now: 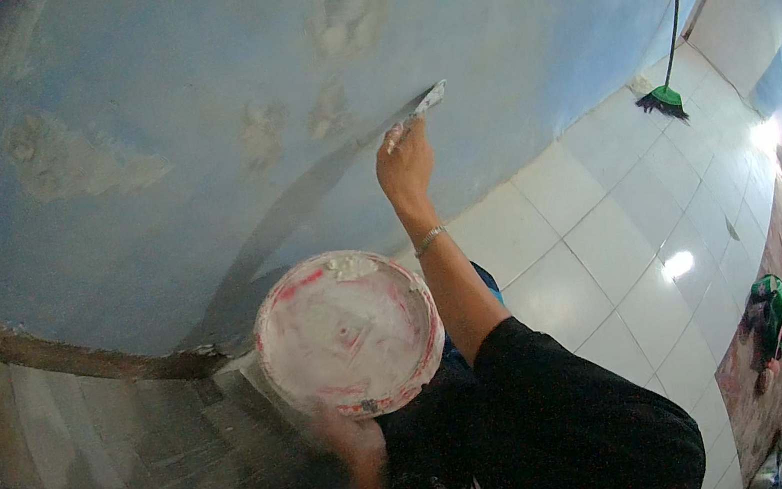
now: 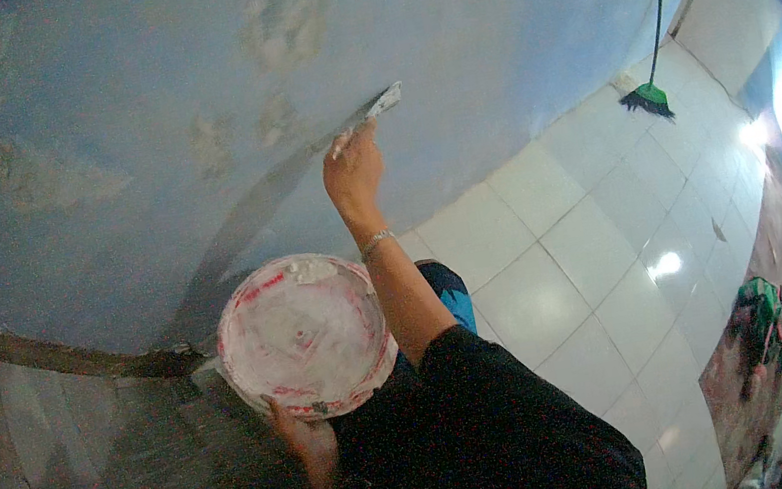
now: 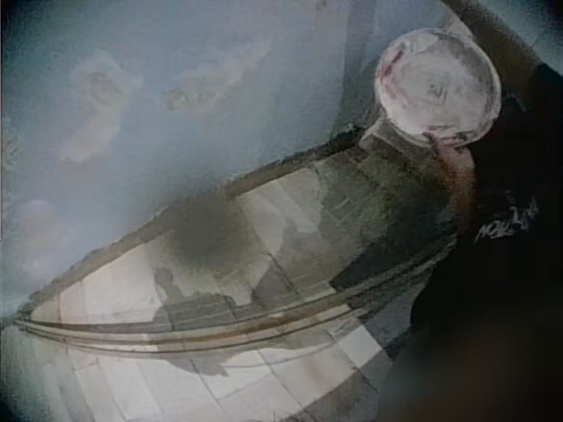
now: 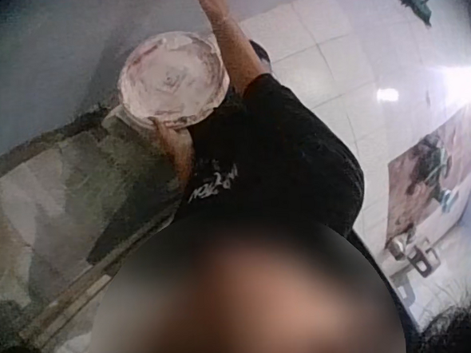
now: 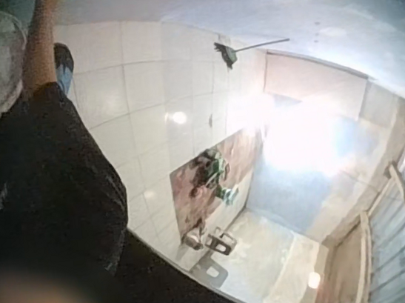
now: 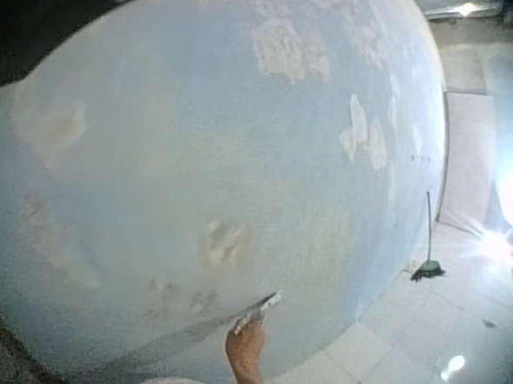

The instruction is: The person applies white plaster to a light blue ceiling using a putty knife and a bucket. They repeatedly scoop plaster from the bucket and spread it onto the ceiling surface in a stairwell area.

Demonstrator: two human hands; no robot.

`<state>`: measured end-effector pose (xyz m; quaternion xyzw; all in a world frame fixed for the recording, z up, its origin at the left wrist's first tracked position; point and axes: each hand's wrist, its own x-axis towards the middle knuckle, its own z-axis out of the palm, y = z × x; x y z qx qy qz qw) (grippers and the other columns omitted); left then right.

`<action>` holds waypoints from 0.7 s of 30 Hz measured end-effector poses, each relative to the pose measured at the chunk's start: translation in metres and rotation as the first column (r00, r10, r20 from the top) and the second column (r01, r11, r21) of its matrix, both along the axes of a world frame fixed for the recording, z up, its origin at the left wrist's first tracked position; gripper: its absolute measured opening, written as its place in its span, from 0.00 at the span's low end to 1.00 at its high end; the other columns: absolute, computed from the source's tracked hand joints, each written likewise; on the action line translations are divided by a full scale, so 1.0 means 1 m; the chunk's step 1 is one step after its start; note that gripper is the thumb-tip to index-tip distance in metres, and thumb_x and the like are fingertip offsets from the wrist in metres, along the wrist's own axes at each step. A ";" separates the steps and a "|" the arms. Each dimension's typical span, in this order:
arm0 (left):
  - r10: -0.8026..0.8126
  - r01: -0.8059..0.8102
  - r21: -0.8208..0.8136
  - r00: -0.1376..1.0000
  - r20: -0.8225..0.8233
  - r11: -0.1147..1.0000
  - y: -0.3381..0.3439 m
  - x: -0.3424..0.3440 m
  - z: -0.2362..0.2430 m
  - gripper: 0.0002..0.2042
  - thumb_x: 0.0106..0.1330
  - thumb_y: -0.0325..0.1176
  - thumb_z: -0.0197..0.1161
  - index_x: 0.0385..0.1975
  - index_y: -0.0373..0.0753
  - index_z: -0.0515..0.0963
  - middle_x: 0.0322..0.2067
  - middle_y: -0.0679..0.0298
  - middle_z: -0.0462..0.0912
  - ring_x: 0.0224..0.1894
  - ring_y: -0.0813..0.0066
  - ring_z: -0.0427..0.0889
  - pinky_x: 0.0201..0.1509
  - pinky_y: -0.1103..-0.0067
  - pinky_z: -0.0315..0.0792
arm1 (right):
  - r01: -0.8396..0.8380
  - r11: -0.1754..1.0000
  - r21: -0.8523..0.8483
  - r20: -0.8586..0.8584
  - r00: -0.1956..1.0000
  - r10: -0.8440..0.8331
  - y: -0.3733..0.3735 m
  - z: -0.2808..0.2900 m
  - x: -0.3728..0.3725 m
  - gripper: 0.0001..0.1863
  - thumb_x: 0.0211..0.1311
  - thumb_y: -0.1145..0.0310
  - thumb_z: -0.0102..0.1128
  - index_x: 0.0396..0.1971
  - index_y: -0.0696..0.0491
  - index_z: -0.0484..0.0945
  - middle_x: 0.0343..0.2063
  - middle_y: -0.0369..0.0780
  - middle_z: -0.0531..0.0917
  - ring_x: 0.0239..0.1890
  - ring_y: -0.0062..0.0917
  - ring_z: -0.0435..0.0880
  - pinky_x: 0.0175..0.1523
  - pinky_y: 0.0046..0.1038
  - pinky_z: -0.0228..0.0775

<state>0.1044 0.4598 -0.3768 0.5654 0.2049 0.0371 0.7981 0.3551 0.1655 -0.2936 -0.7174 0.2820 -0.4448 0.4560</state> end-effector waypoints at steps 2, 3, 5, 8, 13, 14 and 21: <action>-0.029 0.037 0.181 0.998 -0.048 0.983 -0.005 0.001 0.007 0.29 0.77 0.48 0.54 0.67 0.32 0.62 0.65 0.48 0.67 0.67 0.57 0.69 0.71 0.61 0.66 | 0.013 1.000 0.005 -0.009 1.000 -0.013 0.008 0.010 0.004 0.20 0.72 0.69 0.50 0.57 0.66 0.66 0.31 0.58 0.83 0.33 0.55 0.82 0.37 0.51 0.70; -0.046 0.045 0.217 0.999 0.003 0.975 -0.007 0.001 0.010 0.29 0.77 0.49 0.54 0.67 0.32 0.62 0.65 0.48 0.67 0.68 0.57 0.68 0.72 0.61 0.65 | -0.015 1.000 0.026 -0.019 1.000 0.015 0.009 0.013 0.000 0.21 0.72 0.69 0.50 0.58 0.66 0.66 0.31 0.58 0.83 0.34 0.56 0.82 0.38 0.51 0.70; 0.100 -0.126 -0.250 0.989 -0.113 0.960 -0.014 -0.001 0.011 0.38 0.74 0.56 0.57 0.73 0.33 0.56 0.73 0.50 0.60 0.72 0.53 0.64 0.75 0.57 0.60 | -0.037 0.999 0.025 0.007 0.999 0.037 0.003 0.015 -0.019 0.22 0.72 0.68 0.50 0.60 0.66 0.67 0.32 0.57 0.83 0.35 0.55 0.83 0.39 0.50 0.71; 0.045 -0.053 -0.235 0.998 -0.036 0.971 -0.013 -0.002 0.001 0.42 0.72 0.59 0.58 0.74 0.33 0.55 0.73 0.50 0.59 0.72 0.54 0.63 0.75 0.60 0.60 | -0.044 0.999 -0.001 0.045 0.998 0.044 -0.026 0.010 -0.070 0.21 0.73 0.66 0.51 0.58 0.65 0.72 0.30 0.53 0.84 0.32 0.49 0.84 0.39 0.46 0.74; -0.093 0.095 0.059 0.995 -0.032 0.994 0.013 0.006 -0.034 0.44 0.70 0.60 0.61 0.75 0.33 0.52 0.73 0.50 0.58 0.71 0.52 0.64 0.72 0.60 0.62 | -0.181 0.879 0.440 0.171 0.978 0.116 -0.097 0.012 -0.131 0.17 0.71 0.62 0.52 0.46 0.61 0.80 0.19 0.33 0.73 0.16 0.16 0.68 0.17 0.25 0.60; -0.025 0.036 0.083 0.992 -0.126 0.996 0.013 0.006 -0.036 0.45 0.70 0.59 0.62 0.75 0.33 0.52 0.73 0.50 0.59 0.71 0.52 0.64 0.72 0.60 0.63 | -0.232 0.825 0.515 0.228 0.965 0.129 -0.106 0.019 -0.132 0.16 0.69 0.63 0.52 0.44 0.60 0.81 0.19 0.32 0.72 0.15 0.15 0.66 0.15 0.24 0.57; 0.166 -0.165 -0.251 0.986 -0.018 0.954 -0.016 0.005 -0.005 0.36 0.73 0.52 0.60 0.68 0.28 0.61 0.67 0.48 0.67 0.66 0.50 0.70 0.70 0.59 0.66 | -0.426 0.647 0.632 0.368 0.900 0.233 -0.115 0.074 -0.136 0.12 0.67 0.63 0.53 0.30 0.57 0.75 0.18 0.33 0.72 0.12 0.17 0.66 0.14 0.24 0.55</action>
